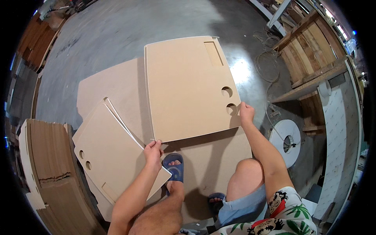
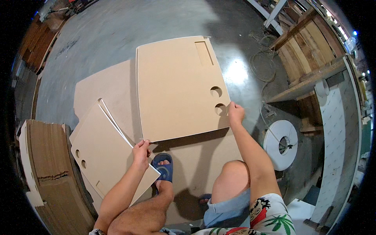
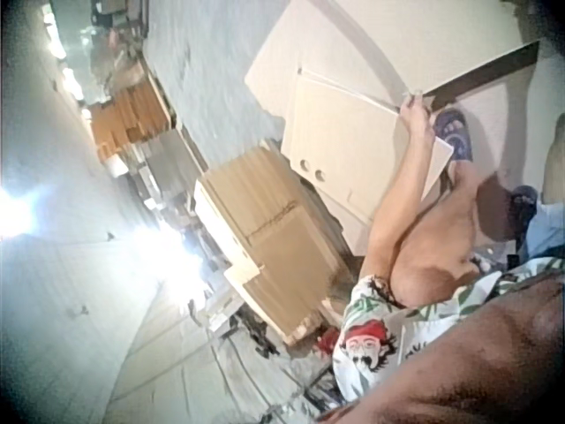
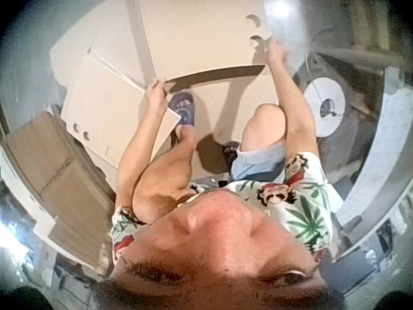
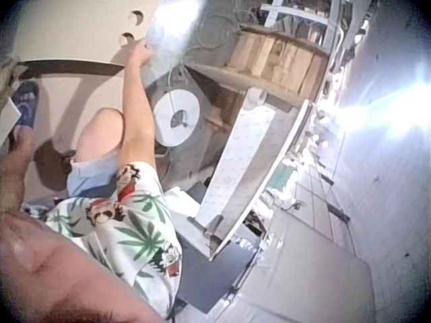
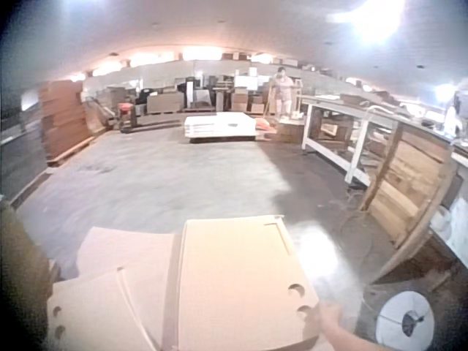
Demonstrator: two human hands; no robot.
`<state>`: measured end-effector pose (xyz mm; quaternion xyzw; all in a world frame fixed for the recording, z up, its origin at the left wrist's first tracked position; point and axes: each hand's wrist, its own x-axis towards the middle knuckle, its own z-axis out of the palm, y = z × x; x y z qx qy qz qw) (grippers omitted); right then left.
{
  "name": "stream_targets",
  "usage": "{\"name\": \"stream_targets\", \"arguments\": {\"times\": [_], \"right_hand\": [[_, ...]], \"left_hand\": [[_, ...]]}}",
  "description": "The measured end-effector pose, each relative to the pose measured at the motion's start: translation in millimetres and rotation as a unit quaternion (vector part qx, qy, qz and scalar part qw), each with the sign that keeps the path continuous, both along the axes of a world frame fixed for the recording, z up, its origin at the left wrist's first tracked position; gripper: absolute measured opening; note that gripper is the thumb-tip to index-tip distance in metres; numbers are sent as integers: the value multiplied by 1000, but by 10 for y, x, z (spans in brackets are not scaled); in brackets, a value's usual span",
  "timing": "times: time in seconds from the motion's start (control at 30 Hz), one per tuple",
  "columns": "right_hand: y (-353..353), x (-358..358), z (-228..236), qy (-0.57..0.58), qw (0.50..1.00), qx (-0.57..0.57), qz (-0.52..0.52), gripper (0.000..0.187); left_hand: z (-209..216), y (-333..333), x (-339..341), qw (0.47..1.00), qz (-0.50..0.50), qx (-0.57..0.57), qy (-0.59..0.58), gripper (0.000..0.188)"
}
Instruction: The person picks up and stacks several light-colored wooden boards with cutouts on the floor. They repeatedly lift, align, and place the boards into a pile, occasionally adjusting their position.
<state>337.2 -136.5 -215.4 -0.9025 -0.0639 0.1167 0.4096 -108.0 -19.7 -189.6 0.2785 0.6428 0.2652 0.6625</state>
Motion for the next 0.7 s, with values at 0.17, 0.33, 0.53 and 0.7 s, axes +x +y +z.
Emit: {"name": "stream_targets", "arguments": {"times": [0.17, 0.33, 0.53, 0.7], "right_hand": [[-53, 39, -30, -21, 999, -23, 18, 44], [24, -2, 41, -57, 996, 43, 56, 41], [15, 79, -312, -51, 993, 48, 98, 40], [7, 138, -318, -27, 994, 7, 107, 41]], "left_hand": [[-60, -29, 41, 999, 22, -9, 30, 28], [-10, -60, 12, 999, 17, -23, 20, 24], [-74, -38, -42, 999, 2, -36, -29, 22], [-104, -30, -84, 998, 0, -47, -47, 23]]}}
